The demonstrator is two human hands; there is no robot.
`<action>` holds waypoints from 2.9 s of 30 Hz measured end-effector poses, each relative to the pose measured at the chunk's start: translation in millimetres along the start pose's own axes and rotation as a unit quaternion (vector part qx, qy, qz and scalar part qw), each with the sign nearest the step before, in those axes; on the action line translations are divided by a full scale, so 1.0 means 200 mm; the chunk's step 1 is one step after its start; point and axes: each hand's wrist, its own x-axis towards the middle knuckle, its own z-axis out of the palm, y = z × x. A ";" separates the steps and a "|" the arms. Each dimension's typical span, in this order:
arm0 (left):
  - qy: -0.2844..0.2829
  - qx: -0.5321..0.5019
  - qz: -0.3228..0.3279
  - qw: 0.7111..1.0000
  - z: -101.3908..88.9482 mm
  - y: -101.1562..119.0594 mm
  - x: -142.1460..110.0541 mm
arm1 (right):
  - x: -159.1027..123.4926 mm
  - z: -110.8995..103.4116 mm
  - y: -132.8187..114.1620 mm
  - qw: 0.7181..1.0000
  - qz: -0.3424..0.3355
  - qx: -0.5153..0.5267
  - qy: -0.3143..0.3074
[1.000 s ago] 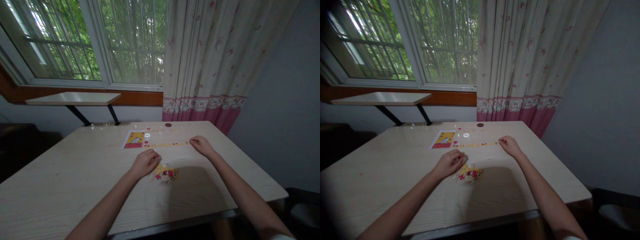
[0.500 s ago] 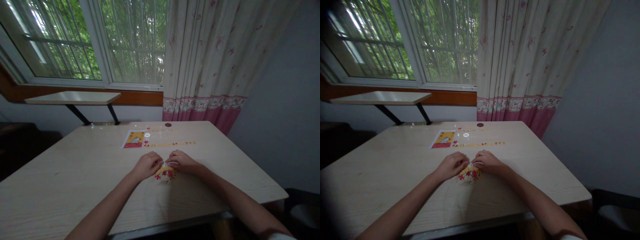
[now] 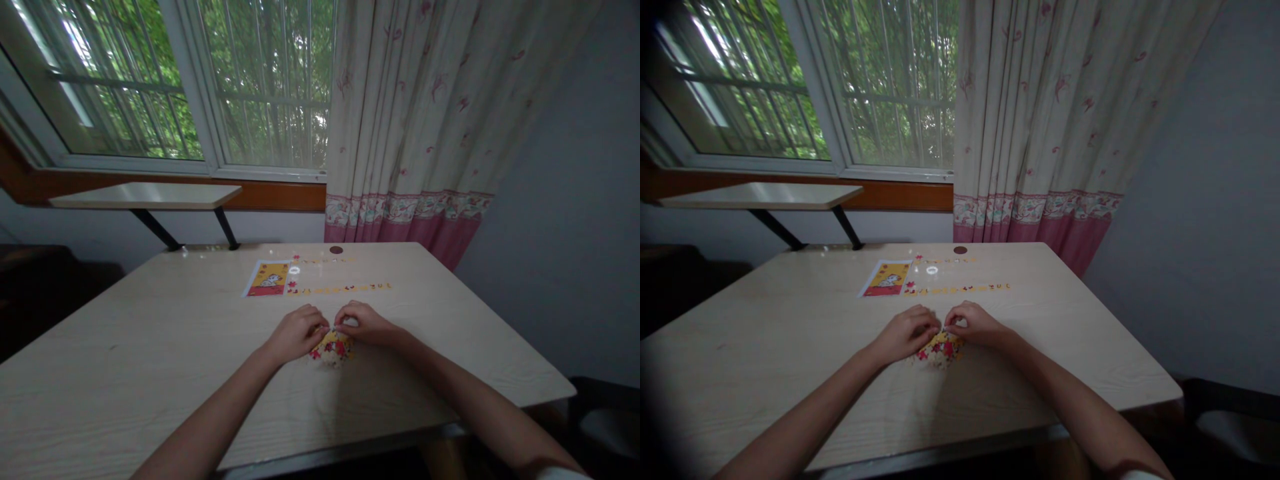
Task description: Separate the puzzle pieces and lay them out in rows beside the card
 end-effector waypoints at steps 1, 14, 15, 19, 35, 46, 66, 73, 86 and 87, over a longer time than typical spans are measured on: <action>-0.001 0.001 0.004 1.000 0.00 0.00 0.00 | 0.00 0.00 0.00 1.000 0.000 0.004 0.004; 0.025 0.012 0.001 1.000 0.00 0.01 0.01 | 0.01 0.03 0.01 0.993 0.041 0.099 0.042; 0.035 0.011 -0.003 0.999 0.00 0.01 0.01 | 0.01 0.03 0.01 0.992 0.045 0.112 0.040; 0.056 0.009 -0.002 0.998 -0.01 0.01 0.01 | 0.02 0.05 0.01 0.983 0.068 0.164 0.045; 0.124 -0.003 -0.009 0.992 0.00 -0.01 0.00 | 0.01 0.04 0.02 0.988 0.022 0.001 0.152; 0.127 -0.004 -0.001 0.992 0.00 -0.02 0.00 | 0.01 0.05 0.03 0.980 -0.050 -0.107 0.161; 0.072 -0.006 -0.019 0.997 -0.01 -0.02 0.00 | -0.03 -0.16 0.07 0.935 -0.038 -0.175 0.307; 0.062 -0.008 -0.026 0.998 -0.01 -0.03 -0.01 | -0.04 -0.19 0.11 0.926 -0.024 -0.192 0.323; 0.050 -0.001 -0.023 0.998 -0.01 -0.03 -0.01 | -0.03 -0.17 0.12 0.928 -0.023 -0.188 0.320; 0.050 0.000 -0.022 0.998 -0.01 -0.03 -0.01 | -0.03 -0.17 0.12 0.929 -0.023 -0.187 0.320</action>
